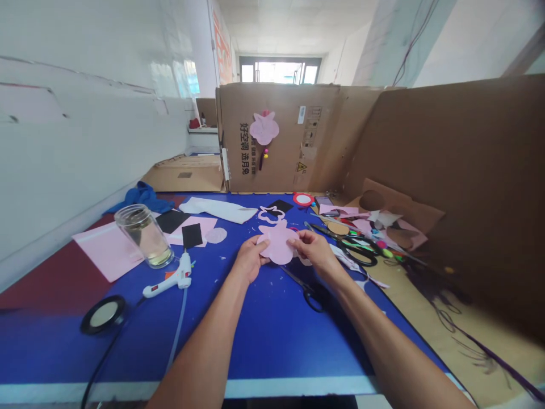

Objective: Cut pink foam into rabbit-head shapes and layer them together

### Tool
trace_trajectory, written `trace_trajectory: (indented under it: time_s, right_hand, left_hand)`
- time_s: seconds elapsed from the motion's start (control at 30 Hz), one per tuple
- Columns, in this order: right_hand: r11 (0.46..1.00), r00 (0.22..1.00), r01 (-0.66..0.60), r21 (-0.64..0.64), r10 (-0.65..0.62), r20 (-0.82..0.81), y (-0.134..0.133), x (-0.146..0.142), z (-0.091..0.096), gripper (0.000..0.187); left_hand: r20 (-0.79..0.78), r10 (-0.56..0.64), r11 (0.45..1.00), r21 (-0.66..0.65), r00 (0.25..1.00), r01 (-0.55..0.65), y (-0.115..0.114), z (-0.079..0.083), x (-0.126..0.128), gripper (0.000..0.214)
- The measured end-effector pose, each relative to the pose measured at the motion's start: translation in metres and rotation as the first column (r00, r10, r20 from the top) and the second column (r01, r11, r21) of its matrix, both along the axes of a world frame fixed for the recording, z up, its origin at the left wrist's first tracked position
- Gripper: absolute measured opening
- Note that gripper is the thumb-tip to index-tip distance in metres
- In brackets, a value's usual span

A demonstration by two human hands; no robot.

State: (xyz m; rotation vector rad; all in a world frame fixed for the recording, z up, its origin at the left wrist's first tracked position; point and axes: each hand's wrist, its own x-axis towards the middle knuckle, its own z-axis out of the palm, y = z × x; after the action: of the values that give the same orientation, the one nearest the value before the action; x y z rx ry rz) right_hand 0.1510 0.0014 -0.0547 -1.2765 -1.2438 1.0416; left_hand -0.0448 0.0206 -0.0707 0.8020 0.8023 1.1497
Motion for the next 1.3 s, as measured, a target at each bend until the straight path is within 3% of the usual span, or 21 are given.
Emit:
trace_trajectory:
  time_s: [0.07, 0.1, 0.13, 0.23, 0.37, 0.57, 0.97, 1.3]
  right_hand:
    - [0.999, 0.997, 0.027, 0.02, -0.029, 0.068, 0.002, 0.01, 0.002, 0.042]
    - [0.995, 0.978, 0.072, 0.063, -0.083, 0.191, 0.003, 0.018, 0.004, 0.039]
    - [0.981, 0.923, 0.152, 0.123, -0.186, 0.337, 0.004, 0.027, 0.006, 0.037]
    - [0.953, 0.833, 0.266, 0.144, -0.302, 0.463, 0.007, 0.056, 0.007, 0.029]
    - [0.963, 0.701, 0.264, 0.059, -0.234, 0.674, 0.007, 0.076, 0.0, 0.021]
    - [0.966, 0.606, 0.258, -0.022, -0.144, 0.782, 0.007, 0.078, -0.009, 0.021]
    - [0.975, 0.651, 0.201, -0.092, -0.063, 0.756, 0.015, 0.079, -0.024, 0.021]
    - [0.976, 0.667, 0.2, -0.086, -0.071, 0.741, 0.015, 0.08, -0.025, 0.011]
  left_hand:
    - [-0.021, 0.059, 0.998, -0.023, 0.998, -0.06, 0.002, -0.001, 0.0, 0.034]
    - [-0.023, 0.102, 0.994, -0.035, 0.995, -0.102, 0.004, -0.001, -0.001, 0.031]
    - [-0.016, 0.157, 0.986, -0.053, 0.988, -0.157, 0.005, -0.001, -0.002, 0.028]
    - [0.038, 0.288, 0.954, -0.1, 0.957, -0.283, 0.012, 0.001, -0.006, 0.019]
    - [0.09, 0.371, 0.923, -0.15, 0.924, -0.356, 0.017, 0.003, -0.011, 0.019]
    - [0.091, 0.407, 0.901, -0.202, 0.909, -0.383, 0.018, 0.006, -0.013, 0.018]
    - [0.076, 0.434, 0.879, -0.252, 0.897, -0.404, 0.016, 0.009, -0.015, 0.018]
    - [0.076, 0.43, 0.882, -0.249, 0.9, -0.401, 0.016, 0.008, -0.015, 0.018]
